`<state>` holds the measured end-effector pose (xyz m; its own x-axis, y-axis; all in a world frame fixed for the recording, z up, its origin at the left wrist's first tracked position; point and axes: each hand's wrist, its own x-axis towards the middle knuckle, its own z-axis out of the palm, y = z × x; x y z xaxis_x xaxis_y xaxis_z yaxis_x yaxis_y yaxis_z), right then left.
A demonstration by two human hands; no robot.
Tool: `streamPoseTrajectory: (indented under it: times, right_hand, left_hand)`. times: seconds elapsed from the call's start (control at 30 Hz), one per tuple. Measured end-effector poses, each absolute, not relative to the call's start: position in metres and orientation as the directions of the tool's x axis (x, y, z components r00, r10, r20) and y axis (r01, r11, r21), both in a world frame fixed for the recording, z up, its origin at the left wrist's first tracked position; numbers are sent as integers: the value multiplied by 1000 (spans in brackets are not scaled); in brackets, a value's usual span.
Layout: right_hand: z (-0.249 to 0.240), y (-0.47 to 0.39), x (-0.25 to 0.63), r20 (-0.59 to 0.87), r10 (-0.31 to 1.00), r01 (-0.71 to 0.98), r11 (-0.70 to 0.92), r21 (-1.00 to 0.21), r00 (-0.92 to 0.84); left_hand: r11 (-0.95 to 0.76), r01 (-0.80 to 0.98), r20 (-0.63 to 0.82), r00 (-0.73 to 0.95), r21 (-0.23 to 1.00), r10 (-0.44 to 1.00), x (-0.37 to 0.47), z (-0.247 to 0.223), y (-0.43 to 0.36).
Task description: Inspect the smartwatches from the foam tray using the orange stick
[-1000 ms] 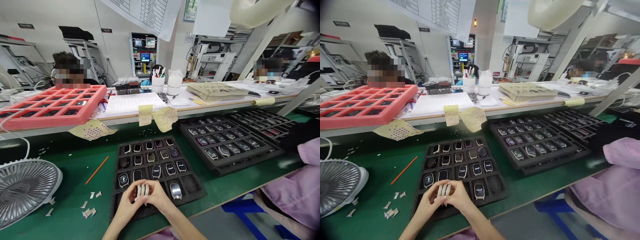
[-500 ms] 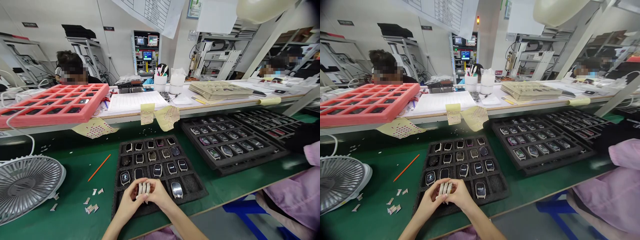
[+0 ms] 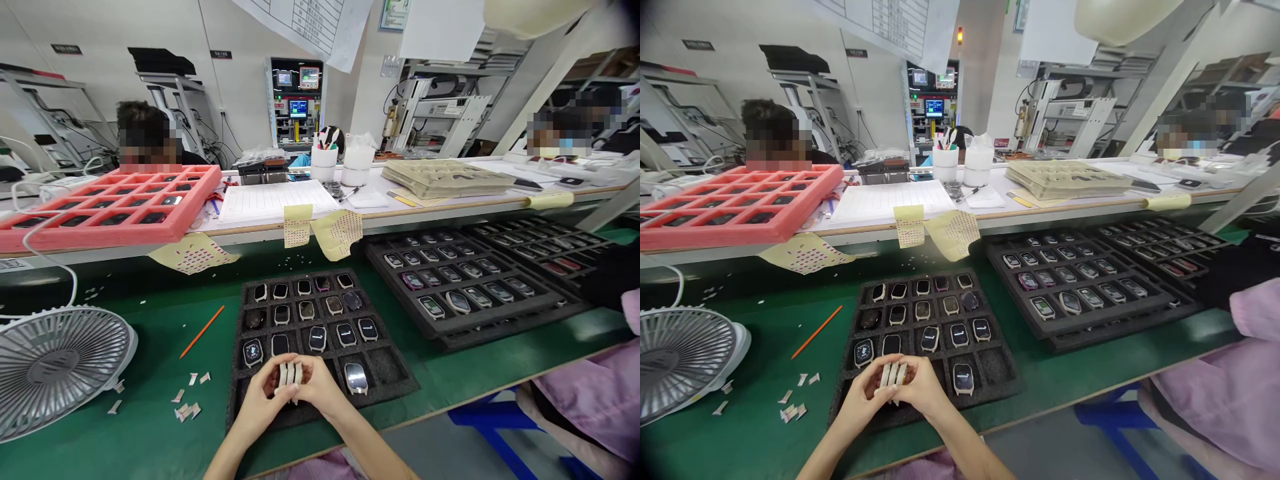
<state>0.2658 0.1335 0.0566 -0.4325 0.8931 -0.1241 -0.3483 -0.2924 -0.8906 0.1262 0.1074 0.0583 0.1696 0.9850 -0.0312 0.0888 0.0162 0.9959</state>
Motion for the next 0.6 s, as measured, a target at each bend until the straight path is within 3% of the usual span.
streamPoseTrajectory:
  times: [0.6]
  right_hand:
    - [52, 134, 265, -110, 900, -350, -274, -896, -423]
  left_hand:
    - [22, 79, -35, 169, 997, 985, 125, 56, 109]
